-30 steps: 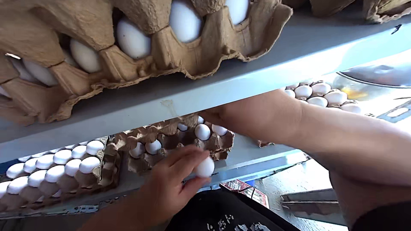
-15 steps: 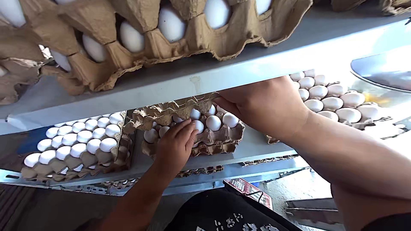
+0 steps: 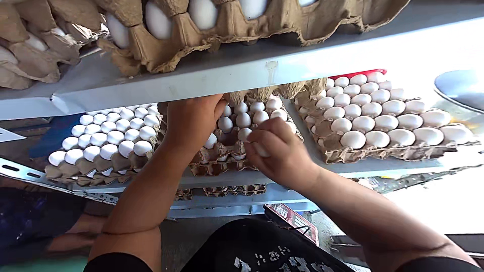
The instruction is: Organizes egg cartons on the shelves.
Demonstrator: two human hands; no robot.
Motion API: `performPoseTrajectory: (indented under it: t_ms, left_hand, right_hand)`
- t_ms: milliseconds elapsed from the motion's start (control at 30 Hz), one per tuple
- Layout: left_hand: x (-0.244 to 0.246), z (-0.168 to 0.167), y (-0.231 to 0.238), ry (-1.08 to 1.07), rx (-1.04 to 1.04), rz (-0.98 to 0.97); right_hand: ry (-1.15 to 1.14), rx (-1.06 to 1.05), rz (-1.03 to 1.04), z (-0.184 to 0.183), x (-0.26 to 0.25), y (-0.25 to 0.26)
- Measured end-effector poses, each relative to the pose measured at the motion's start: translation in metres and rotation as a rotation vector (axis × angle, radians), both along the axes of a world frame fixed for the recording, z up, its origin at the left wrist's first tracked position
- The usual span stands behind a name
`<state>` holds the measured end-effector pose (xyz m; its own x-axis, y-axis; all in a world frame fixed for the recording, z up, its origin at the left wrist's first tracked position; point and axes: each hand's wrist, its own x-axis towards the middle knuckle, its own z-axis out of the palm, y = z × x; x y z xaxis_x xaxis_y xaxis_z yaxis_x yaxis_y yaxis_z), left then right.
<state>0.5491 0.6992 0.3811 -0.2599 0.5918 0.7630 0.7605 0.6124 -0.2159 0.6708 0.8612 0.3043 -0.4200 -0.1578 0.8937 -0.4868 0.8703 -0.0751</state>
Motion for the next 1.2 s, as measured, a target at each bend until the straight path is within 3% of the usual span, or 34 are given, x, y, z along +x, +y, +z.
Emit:
performPoseTrajectory:
  t_ms: [133,367,567,700,867,1000,1067,1133,1200]
  left_hand:
    - [-0.001,0.003,0.0,0.001,-0.034,0.011]
    - [0.001,-0.008,-0.008,-0.048,-0.004,-0.066]
    - [0.015,-0.063,-0.023,-0.117,0.003,-0.135]
    - [0.021,-0.092,-0.03,-0.085,0.013,-0.171]
    - [0.018,-0.11,-0.027,0.04,0.074,-0.153]
    - [0.021,-0.116,-0.036,0.031,0.075,-0.169]
    - [0.025,-0.119,-0.047,-0.025,0.156,-0.192]
    - [0.024,-0.129,-0.061,-0.12,0.352,-0.215]
    - [0.018,-0.145,-0.075,-0.281,0.57,-0.204]
  right_hand:
    - [-0.134,0.05,0.033,-0.004,-0.051,-0.027]
    - [-0.525,0.078,-0.233,-0.006,-0.075,-0.051]
    - [-0.03,0.25,-0.067,-0.062,-0.039,-0.03]
    - [-0.011,0.335,0.036,-0.086,-0.011,-0.005]
    - [-0.006,0.411,0.014,-0.1,-0.016,0.008]
    - [0.155,0.35,0.052,-0.106,-0.012,0.003]
    - [0.244,0.243,-0.08,-0.106,0.004,0.009]
    - [0.222,0.022,-0.241,-0.104,0.02,0.027]
    - [0.166,-0.329,-0.232,-0.108,0.022,0.047]
